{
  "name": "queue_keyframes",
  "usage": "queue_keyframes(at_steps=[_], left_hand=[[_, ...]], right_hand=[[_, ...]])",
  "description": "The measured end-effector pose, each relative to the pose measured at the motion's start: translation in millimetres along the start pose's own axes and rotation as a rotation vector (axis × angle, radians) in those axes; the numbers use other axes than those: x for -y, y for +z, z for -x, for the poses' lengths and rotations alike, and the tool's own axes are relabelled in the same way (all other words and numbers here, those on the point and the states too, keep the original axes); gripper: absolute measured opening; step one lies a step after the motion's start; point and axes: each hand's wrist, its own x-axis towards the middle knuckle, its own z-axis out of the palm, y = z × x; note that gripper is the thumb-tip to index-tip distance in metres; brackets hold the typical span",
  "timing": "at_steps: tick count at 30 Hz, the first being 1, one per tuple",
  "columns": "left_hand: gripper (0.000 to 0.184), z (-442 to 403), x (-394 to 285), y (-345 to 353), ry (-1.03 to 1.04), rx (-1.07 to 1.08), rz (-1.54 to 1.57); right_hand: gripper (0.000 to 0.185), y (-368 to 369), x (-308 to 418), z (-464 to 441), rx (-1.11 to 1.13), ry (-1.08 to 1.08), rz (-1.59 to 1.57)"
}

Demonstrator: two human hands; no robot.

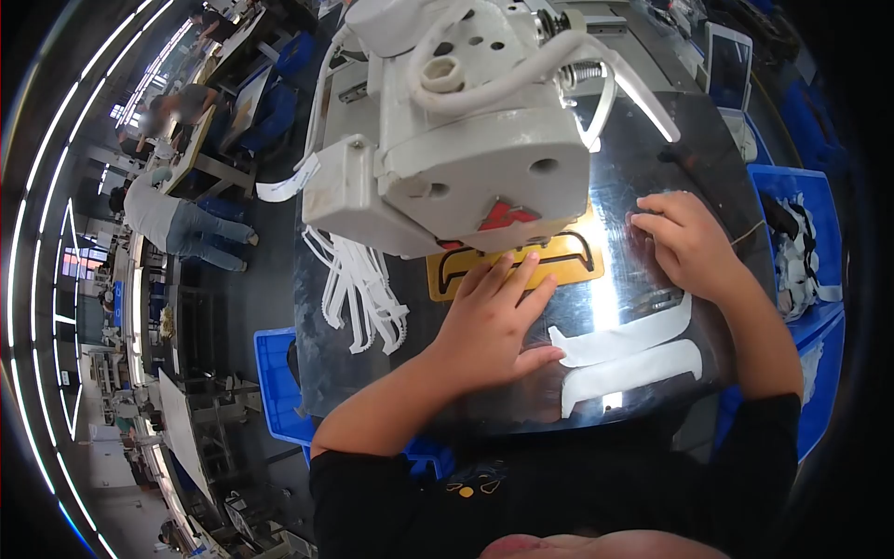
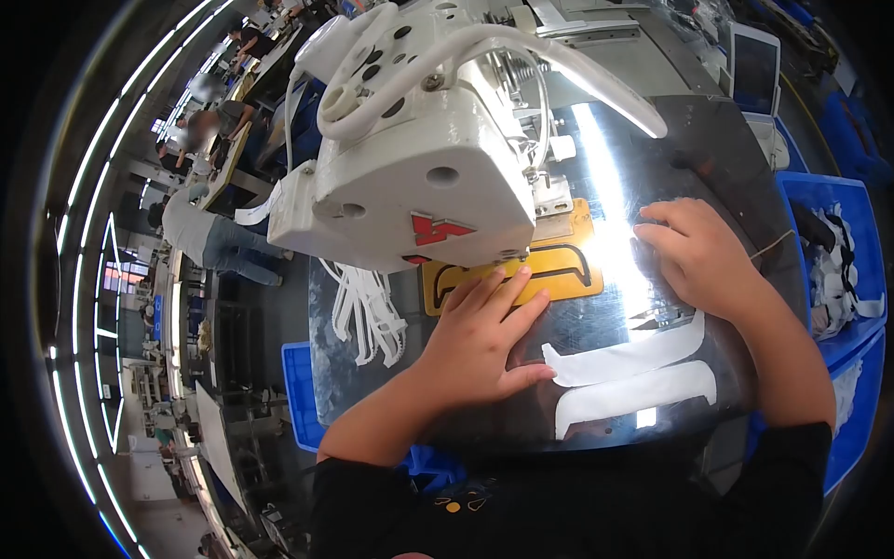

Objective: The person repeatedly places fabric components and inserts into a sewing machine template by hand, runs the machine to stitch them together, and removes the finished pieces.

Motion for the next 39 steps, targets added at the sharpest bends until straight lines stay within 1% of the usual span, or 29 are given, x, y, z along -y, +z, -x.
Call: queue_keyframes(at_steps=[4, 6, 10, 13, 17, 20, 23, 27, 30, 33, 36, 39], left_hand=[[0.083, 0.8, -0.5, 4.3, 0.006, -0.042, -0.018], [0.081, 1.3, 0.3, 6.9, 0.003, -0.051, -0.016], [0.077, 1.6, 3.5, 9.4, 0.008, -0.071, -0.015], [0.074, 1.1, 5.4, 13.6, 0.041, -0.098, 0.015], [0.071, 0.5, 4.6, 13.3, 0.073, -0.089, 0.057], [0.069, 3.0, 5.4, 14.1, 0.099, -0.104, 0.069], [0.067, 3.5, 6.5, 15.8, 0.12, -0.125, 0.083], [0.064, 2.2, 7.2, 17.5, 0.149, -0.149, 0.105], [0.063, 1.4, 7.3, 19.2, 0.166, -0.173, 0.139], [0.063, 0.6, 7.3, 17.0, 0.176, -0.195, 0.154], [0.062, 0.8, 8.4, 17.0, 0.174, -0.202, 0.154], [0.062, -0.7, 10.6, 20.7, 0.173, -0.204, 0.138]], right_hand=[[0.025, 0.6, 7.1, -4.2, 0.025, -0.006, -0.061], [0.025, -2.1, 15.6, -10.7, 0.085, 0.005, -0.152], [0.03, -1.1, 24.6, -23.4, 0.169, 0.002, -0.244], [0.034, -1.8, 32.2, -41.0, 0.216, -0.038, -0.267], [0.03, 7.2, 26.0, -55.9, 0.277, -0.014, -0.21], [0.027, 11.7, 15.8, -55.0, 0.237, 0.016, -0.148], [0.025, 3.9, 6.4, -51.9, 0.273, -0.008, -0.091], [0.024, -9.0, -5.3, -40.4, 0.274, -0.195, 0.063], [0.027, -8.4, -15.1, -22.0, 0.25, -0.274, 0.215], [0.032, -14.9, -9.8, -20.8, 0.132, -0.386, 0.263], [0.035, -21.6, -17.9, -27.4, 0.076, -0.3, 0.28], [0.035, -19.8, -29.4, -42.8, -0.057, -0.243, 0.312]])
